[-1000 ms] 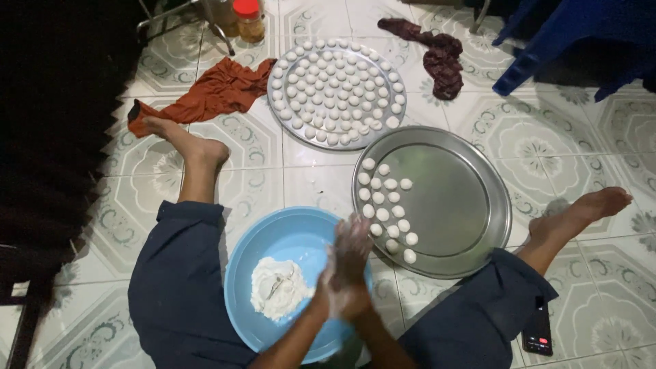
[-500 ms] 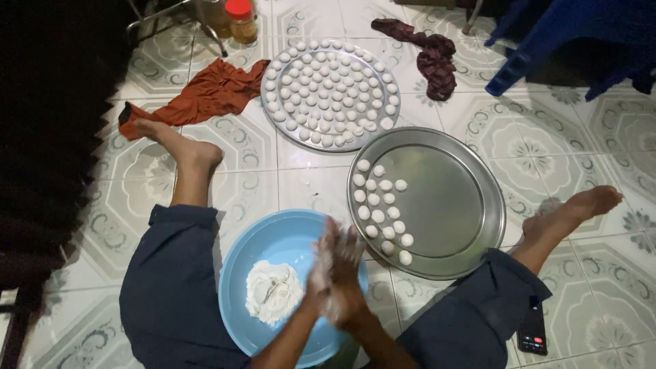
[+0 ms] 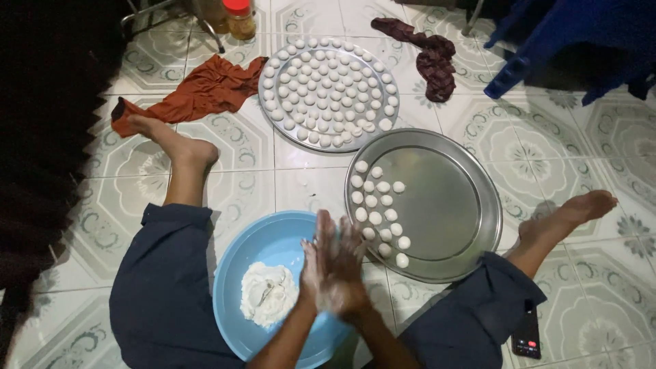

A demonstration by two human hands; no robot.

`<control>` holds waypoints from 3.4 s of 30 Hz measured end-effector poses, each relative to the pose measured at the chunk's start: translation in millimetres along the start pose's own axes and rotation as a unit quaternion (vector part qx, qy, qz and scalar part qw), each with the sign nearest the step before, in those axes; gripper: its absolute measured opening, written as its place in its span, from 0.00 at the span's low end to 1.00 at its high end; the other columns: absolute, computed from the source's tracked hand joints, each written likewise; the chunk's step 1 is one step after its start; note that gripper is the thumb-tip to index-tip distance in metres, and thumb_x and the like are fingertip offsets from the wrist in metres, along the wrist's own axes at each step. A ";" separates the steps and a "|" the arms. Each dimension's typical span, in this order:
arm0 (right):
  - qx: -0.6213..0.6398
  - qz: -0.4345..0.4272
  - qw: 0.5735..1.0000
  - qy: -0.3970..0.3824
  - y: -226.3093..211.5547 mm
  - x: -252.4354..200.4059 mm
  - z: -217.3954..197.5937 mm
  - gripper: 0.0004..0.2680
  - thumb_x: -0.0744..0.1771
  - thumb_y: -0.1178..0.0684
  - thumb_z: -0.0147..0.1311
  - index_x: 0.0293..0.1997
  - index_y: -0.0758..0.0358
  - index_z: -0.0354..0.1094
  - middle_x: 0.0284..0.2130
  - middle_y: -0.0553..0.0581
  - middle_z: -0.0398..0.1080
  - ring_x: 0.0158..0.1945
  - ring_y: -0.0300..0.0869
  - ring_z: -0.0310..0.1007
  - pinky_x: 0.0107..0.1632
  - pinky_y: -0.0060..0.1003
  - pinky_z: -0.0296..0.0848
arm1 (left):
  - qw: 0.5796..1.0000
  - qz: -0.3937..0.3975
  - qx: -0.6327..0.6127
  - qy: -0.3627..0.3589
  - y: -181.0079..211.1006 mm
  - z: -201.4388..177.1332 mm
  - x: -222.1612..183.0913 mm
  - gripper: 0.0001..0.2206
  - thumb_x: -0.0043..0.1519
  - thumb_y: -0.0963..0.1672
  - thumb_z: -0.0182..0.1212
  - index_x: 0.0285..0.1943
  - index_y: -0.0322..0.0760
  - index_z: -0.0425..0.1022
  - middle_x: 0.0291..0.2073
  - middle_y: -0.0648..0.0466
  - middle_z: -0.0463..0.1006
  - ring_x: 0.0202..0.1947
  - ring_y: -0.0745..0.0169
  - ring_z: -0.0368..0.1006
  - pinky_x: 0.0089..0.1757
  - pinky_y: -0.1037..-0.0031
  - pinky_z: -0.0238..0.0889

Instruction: The person is manually shaping small pieces of dough into balls by rolling them between their palms and arranging them on a metal tray.

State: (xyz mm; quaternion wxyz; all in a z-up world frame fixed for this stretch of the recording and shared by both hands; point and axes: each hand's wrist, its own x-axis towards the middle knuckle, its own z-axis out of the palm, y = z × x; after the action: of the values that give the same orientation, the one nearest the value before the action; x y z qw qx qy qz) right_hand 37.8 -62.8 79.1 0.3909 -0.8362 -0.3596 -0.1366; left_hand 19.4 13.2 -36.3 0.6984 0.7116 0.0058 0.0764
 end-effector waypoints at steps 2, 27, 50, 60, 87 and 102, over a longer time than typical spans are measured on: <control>0.041 0.032 0.997 -0.057 -28.2 2.1 -12.4 0.29 0.72 0.27 0.09 0.80 0.52 0.35 0.80 0.59 0.24 0.82 0.57 0.11 0.76 0.63 0.11 | 0.965 -0.014 -0.256 0.046 88.2 -14.4 27.4 0.32 0.70 0.56 0.18 0.81 0.40 0.37 0.81 0.51 0.40 0.80 0.54 0.36 0.72 0.60 0.27; -0.109 0.460 0.880 0.043 250.9 -12.2 -65.5 0.18 0.61 0.49 0.71 0.52 0.65 0.75 0.42 0.68 0.78 0.51 0.61 0.78 0.55 0.55 0.74 | 0.911 -0.152 -0.352 0.151 55.9 -69.2 36.3 0.29 0.71 0.54 0.36 0.73 0.30 0.65 0.66 0.37 0.73 0.69 0.37 0.65 0.66 0.50 0.52; -0.184 0.432 0.879 -0.080 290.1 3.4 -40.4 0.24 0.62 0.49 0.61 0.65 0.66 0.66 0.59 0.65 0.70 0.62 0.58 0.68 0.63 0.52 0.66 | 0.880 -0.164 -0.378 0.234 34.9 -131.6 5.5 0.25 0.72 0.48 0.40 0.67 0.18 0.67 0.52 0.35 0.76 0.54 0.40 0.74 0.56 0.56 0.65; -0.054 0.383 0.922 0.001 117.8 28.2 -37.3 0.11 0.64 0.56 0.61 0.42 0.80 0.74 0.34 0.83 0.73 0.47 0.76 0.72 0.46 0.67 0.70 | 0.898 -0.234 -0.188 0.322 -9.5 -163.6 11.9 0.20 0.71 0.50 0.47 0.68 0.38 0.71 0.55 0.51 0.81 0.50 0.57 0.80 0.26 0.75 0.74; 0.017 0.129 0.921 -0.367 5.0 -37.4 155.5 0.11 0.64 0.55 0.59 0.46 0.72 0.73 0.45 0.71 0.74 0.48 0.61 0.72 0.60 0.51 0.67 | 0.943 -0.227 -0.009 0.243 45.2 -165.4 -2.5 0.14 0.67 0.42 0.54 0.58 0.32 0.80 0.46 0.53 0.85 0.48 0.63 0.78 0.52 0.75 0.67; 0.367 0.409 0.817 -0.173 -9.6 40.0 -28.7 0.18 0.62 0.57 0.61 0.58 0.72 0.76 0.31 0.62 0.81 0.29 0.41 0.76 0.36 0.34 0.76 | 0.983 -0.029 0.177 -0.033 151.2 -102.9 -15.5 0.19 0.59 0.40 0.62 0.61 0.39 0.76 0.63 0.55 0.73 0.60 0.54 0.73 0.56 0.68 0.65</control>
State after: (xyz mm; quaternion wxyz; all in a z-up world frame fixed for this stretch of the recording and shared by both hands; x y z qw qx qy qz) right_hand 60.7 -60.4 123.6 0.6201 -0.7108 -0.0696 0.3248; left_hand -22.8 109.9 113.8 0.5630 0.8258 0.0162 0.0304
